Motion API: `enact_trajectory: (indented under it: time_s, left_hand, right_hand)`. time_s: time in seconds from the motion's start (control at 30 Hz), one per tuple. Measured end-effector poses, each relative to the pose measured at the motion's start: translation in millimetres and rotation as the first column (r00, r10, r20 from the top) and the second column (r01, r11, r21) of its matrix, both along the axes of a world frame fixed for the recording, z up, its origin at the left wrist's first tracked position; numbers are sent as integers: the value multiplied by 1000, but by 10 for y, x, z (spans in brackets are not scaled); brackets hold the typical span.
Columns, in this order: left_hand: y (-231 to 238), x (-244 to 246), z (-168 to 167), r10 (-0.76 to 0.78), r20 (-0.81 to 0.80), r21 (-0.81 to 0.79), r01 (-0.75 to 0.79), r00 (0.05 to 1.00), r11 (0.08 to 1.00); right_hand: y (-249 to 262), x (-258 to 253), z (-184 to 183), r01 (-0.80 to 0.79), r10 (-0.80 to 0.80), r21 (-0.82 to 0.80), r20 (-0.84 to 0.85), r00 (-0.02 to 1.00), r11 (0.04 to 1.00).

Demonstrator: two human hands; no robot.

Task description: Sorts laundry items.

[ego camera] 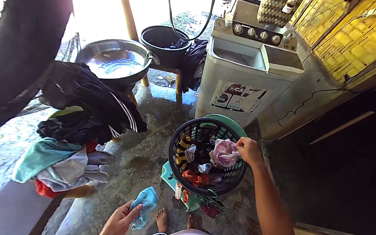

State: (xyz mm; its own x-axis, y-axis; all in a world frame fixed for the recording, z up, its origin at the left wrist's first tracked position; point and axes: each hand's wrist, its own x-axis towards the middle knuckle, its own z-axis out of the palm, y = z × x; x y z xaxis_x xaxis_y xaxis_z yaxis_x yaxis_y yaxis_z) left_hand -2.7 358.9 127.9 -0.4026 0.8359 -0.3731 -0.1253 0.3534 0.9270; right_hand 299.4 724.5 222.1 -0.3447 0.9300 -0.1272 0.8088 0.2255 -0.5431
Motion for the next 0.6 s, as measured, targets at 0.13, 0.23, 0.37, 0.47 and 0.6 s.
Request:
enact_trajectory:
  time_s: [0.13, 0.23, 0.37, 0.47, 0.6]
  left_hand:
    - [68, 14, 81, -43, -28, 32, 44, 999, 999]
    - [124, 36, 146, -68, -35, 52, 70, 997, 996]
    - [173, 63, 168, -114, -38, 49, 116, 993, 992]
    - [195, 83, 129, -142, -39, 26, 143, 989, 989]
    - [209, 125, 113, -157, -47, -7, 157, 986, 988]
  right_hand:
    - [-100, 109, -93, 107, -102, 11, -233, 967, 994]
    - [-59, 201, -315, 223, -223, -66, -543, 809, 973]
    - [-29, 83, -520, 145, -149, -36, -262, 953, 989]
    - [-143, -358, -822, -196, 205, -211, 21, 979, 958]
    - [-565, -1034, -1401, -431, 627, -491, 356, 693, 757]
